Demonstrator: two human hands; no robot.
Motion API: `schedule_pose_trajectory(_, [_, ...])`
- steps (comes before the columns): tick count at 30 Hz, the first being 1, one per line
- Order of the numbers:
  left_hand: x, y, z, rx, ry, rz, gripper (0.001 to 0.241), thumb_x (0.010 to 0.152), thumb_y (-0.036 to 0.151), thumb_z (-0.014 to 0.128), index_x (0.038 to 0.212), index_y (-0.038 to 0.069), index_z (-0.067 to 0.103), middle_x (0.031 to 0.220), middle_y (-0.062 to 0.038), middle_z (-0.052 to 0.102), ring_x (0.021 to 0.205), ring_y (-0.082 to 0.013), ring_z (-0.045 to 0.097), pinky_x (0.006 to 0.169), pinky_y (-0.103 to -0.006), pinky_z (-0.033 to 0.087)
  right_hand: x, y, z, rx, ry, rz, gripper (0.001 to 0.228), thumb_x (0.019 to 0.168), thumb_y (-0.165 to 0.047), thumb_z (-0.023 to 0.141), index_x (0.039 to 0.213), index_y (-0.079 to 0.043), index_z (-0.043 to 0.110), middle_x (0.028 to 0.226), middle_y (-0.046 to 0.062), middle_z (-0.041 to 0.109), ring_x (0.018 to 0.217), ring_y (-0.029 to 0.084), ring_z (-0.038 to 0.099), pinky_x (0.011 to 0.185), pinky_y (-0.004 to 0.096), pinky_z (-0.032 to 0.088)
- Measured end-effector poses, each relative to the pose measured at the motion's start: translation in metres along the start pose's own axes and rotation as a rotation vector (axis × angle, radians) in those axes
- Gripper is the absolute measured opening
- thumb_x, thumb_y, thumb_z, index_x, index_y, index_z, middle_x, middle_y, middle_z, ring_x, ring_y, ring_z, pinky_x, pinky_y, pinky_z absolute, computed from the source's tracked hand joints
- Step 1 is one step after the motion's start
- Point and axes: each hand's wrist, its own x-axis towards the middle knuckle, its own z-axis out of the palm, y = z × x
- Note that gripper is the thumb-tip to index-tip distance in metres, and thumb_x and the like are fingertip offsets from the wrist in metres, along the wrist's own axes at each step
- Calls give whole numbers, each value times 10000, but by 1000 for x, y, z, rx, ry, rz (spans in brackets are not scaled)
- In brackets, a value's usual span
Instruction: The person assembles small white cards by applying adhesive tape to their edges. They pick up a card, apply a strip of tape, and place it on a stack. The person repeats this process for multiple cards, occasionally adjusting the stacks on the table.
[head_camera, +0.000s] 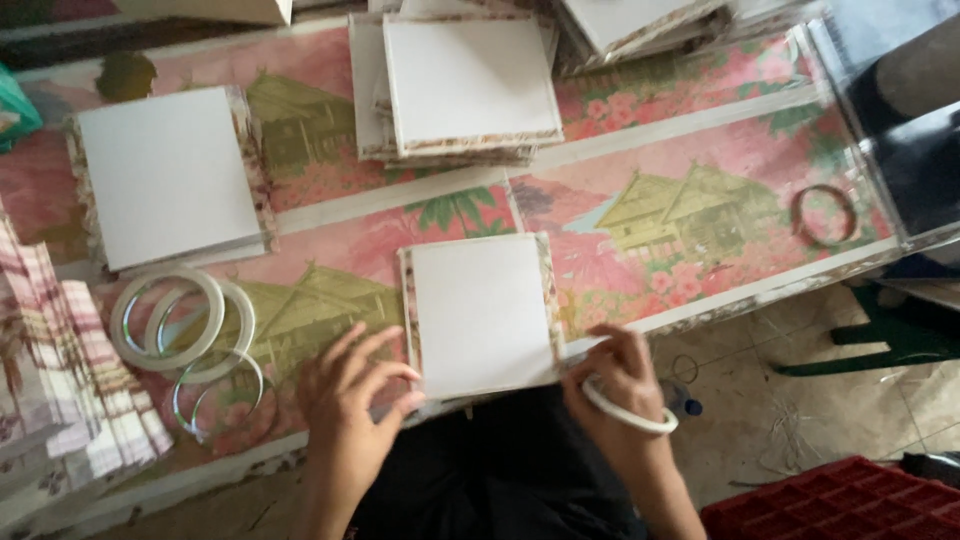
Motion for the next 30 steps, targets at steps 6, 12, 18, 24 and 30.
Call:
schedule_pose_trajectory(6, [9, 9, 35, 87, 332, -83, 362, 807, 411, 867, 1123, 268, 762, 1482, -60, 660, 1265, -344, 619, 1095, -527, 425, -6, -17, 19, 92, -54, -120, 89, 879, -74, 734, 821, -114, 680, 1176, 143, 661, 986, 288, 678, 920, 401, 544])
schedule_pose_trajectory(12, [-14, 48, 93, 229, 346, 11, 313, 849, 645, 691, 1074, 436, 752, 1430, 41, 664, 1010, -274, 682, 872, -523, 476, -7, -11, 36, 81, -71, -312, 108, 956, -131, 649, 867, -73, 626, 1071, 149, 665, 845, 309, 621, 810, 411, 528])
schedule_pose_trajectory(18, [2, 1, 88, 236, 385, 226, 305, 937, 619, 653, 1094, 390, 779, 1340, 39, 737, 806, -215, 711, 715, -443, 520, 6, -18, 74, 130, -14, -505, 183, 1001, -192, 635, 907, -36, 656, 1080, 191, 674, 836, 324, 648, 789, 414, 551])
schedule_pose_trajectory(24, [31, -10, 53, 279, 420, 281, 348, 1026, 510, 546, 1192, 337, 799, 1390, 76, 748, 1065, -220, 708, 900, -387, 563, 49, -53, 93, 196, 40, -654, 194, 1065, -175, 630, 947, -30, 681, 1019, 175, 656, 802, 327, 619, 752, 403, 533])
schedule_pose_trajectory(30, [18, -69, 121, 220, 506, 332, 410, 1112, 253, 383, 1179, 342, 778, 1328, 76, 770, 1060, -164, 720, 987, -368, 537, 65, -50, 106, 228, 92, -678, 355, 1158, -246, 625, 855, -62, 619, 932, 112, 603, 739, 279, 523, 674, 387, 467])
